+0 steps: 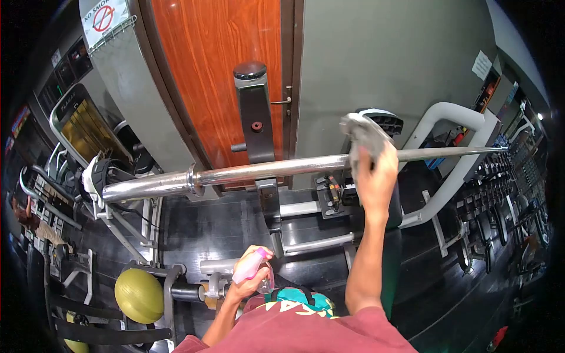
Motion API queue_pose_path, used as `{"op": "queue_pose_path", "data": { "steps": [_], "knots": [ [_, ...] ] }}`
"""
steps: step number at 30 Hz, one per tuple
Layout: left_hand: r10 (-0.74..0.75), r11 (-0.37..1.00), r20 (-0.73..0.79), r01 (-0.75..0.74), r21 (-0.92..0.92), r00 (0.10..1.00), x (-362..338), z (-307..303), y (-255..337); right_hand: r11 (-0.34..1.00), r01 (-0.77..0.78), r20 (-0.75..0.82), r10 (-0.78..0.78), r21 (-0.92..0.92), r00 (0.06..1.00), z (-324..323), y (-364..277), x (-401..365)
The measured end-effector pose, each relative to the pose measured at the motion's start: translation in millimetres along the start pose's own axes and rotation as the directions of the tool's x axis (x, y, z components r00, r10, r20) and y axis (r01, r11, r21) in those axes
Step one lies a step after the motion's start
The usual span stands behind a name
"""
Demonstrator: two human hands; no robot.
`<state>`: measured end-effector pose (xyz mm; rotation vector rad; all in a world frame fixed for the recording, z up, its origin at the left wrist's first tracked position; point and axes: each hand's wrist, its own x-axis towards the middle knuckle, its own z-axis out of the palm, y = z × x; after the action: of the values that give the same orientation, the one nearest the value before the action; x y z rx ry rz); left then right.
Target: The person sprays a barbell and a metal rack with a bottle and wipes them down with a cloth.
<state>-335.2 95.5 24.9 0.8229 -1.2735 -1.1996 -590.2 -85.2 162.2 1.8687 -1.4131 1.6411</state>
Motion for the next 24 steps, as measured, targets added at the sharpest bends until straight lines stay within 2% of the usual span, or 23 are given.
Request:
{"op": "queue_pose_path", "data": {
  "steps": [1, 2, 3, 4, 5, 7, 9, 11, 14, 15, 18, 19, 21, 22, 23, 24],
  "knots": [
    [-0.013, 1.000, -0.014, 0.013, 0.003, 1.000, -1.4, -0.8, 0.1, 0.975, 0.116, 0.060, -0.106, -0.191, 0.993, 6.7, -0.3, 7.7],
    [-0.011, 1.000, -0.018, 0.011, 0.005, 1.000, -3.0, -1.7, 1.1, 0.975, 0.118, 0.060, -0.109, -0.186, 0.992, 8.1, -3.3, 11.8],
    [-0.007, 0.998, -0.018, 0.008, 0.055, 1.000, -4.7, -2.5, 2.9, 0.964, 0.105, 0.263, -0.038, -0.244, 0.964, 6.8, -8.1, 16.6],
    [-0.001, 0.994, -0.018, 0.003, 0.105, 1.000, -5.6, -2.7, 3.4, 0.947, 0.106, 0.449, 0.043, -0.302, 0.893, 6.1, -12.4, 20.7],
    [0.003, 0.994, -0.022, -0.001, 0.106, 1.000, -7.7, -2.7, 1.8, 0.948, 0.110, 0.449, 0.038, -0.298, 0.893, 5.9, -16.8, 20.8],
    [0.005, 1.000, -0.084, -0.006, -0.014, 0.996, -13.4, -3.8, -2.1, 0.916, 0.171, 0.376, -0.024, -0.363, 0.926, 4.1, -29.7, 11.8],
    [0.011, 1.000, -0.108, -0.012, -0.007, 0.994, -15.1, -5.9, -2.2, 0.898, 0.253, 0.381, -0.107, -0.359, 0.919, 6.5, -53.0, -0.2],
    [0.013, 1.000, -0.129, -0.014, -0.008, 0.992, -18.1, -4.5, -3.6, 0.913, 0.270, 0.368, -0.148, -0.306, 0.918, 9.9, -75.4, -9.0],
    [0.024, 1.000, -0.151, -0.026, -0.009, 0.988, -15.5, -4.8, -5.0, 0.966, 0.246, 0.425, -0.189, -0.082, 0.885, 10.6, -97.9, -16.5],
    [0.031, 0.998, -0.160, -0.039, -0.047, 0.987, -14.7, -3.8, -6.1, 0.974, 0.212, 0.481, -0.226, 0.084, 0.847, 9.9, -103.6, -22.1],
    [0.045, 0.996, -0.171, -0.057, -0.069, 0.984, -17.7, -1.5, -6.2, 0.975, 0.021, 0.560, -0.144, 0.221, 0.816, 5.9, -113.1, -28.7],
    [0.060, 0.996, -0.175, -0.071, -0.053, 0.983, -16.9, -1.3, -6.1, 0.974, 0.026, 0.558, -0.151, 0.225, 0.816, 4.7, -103.9, -24.4],
    [0.077, 0.995, -0.195, -0.089, -0.051, 0.978, -17.3, -0.8, -5.3, 0.905, -0.085, 0.407, -0.102, 0.417, 0.908, 2.4, -84.1, -17.7],
    [0.088, 0.994, -0.208, -0.100, -0.052, 0.974, -18.6, 0.4, -5.2, 0.827, -0.142, 0.319, -0.047, 0.544, 0.947, -3.6, -82.7, -9.4],
    [0.082, 0.994, -0.212, -0.095, -0.053, 0.974, -20.8, 0.1, -6.5, 0.838, -0.104, 0.193, -0.001, 0.536, 0.981, -8.5, -79.3, -2.5],
    [0.073, 0.996, -0.202, -0.082, -0.035, 0.977, -22.8, -1.5, -8.8, 0.843, -0.002, 0.037, -0.021, 0.538, 0.999, -6.8, -70.7, 3.3]
  ]
}}
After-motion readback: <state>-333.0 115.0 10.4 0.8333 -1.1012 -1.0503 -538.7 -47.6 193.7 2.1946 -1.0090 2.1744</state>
